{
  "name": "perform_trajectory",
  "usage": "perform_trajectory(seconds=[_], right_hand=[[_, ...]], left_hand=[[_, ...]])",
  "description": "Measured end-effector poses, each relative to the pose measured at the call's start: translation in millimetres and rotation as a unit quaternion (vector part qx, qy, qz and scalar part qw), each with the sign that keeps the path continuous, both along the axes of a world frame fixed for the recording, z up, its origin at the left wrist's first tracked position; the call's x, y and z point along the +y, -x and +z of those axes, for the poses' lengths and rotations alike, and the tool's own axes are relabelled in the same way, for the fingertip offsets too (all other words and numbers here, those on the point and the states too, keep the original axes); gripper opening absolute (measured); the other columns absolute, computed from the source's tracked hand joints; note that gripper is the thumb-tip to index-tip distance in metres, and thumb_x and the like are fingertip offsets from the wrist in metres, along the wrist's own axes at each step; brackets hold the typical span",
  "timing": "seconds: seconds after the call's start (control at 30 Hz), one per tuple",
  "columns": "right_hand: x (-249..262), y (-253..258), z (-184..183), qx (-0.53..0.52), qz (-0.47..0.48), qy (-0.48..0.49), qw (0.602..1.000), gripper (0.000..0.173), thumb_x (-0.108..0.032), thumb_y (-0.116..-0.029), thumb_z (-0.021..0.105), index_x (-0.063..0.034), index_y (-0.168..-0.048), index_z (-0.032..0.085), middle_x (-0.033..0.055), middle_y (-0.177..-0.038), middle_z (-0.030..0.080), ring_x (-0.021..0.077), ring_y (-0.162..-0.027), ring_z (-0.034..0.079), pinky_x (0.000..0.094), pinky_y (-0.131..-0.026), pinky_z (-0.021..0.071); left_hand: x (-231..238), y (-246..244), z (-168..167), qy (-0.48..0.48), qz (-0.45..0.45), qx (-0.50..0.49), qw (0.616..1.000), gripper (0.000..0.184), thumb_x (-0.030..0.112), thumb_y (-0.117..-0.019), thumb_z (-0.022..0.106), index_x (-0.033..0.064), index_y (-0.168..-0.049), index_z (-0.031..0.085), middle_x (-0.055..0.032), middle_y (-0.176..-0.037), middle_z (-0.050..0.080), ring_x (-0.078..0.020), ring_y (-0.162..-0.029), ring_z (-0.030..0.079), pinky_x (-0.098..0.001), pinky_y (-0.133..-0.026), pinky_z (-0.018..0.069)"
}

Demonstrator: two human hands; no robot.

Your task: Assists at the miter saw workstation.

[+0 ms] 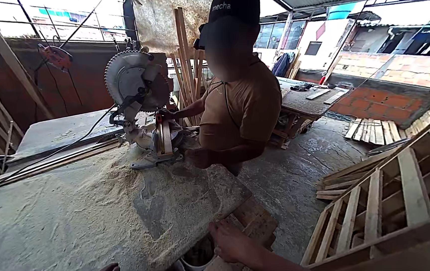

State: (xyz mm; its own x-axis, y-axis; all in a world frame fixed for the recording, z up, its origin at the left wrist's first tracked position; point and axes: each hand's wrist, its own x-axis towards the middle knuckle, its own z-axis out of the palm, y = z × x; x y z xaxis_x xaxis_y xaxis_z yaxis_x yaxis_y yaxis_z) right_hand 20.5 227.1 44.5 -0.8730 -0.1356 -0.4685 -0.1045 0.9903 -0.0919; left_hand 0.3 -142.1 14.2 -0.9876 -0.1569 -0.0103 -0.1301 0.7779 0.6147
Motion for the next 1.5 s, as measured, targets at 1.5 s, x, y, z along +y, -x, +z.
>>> perform_trajectory(seconds=[1.5], right_hand=[[-4.5, -23.8, 7.9, -0.039, -0.036, 0.029, 0.998, 0.064, -0.035, -0.1006, 0.06, -0.0008, -0.151, 0.039, 0.031, -0.148, 0.045, 0.0463, -0.136, 0.047, 0.0582, -0.11, 0.0382]], left_hand=[[-11.9, -8.9, -11.9, 0.029, 0.006, 0.029, 0.999, 0.027, 0.03, -0.1025, 0.055, 0.0106, -0.109, 0.073, 0.0008, -0.084, 0.072, -0.0075, -0.074, 0.068, -0.0315, -0.069, 0.0587]])
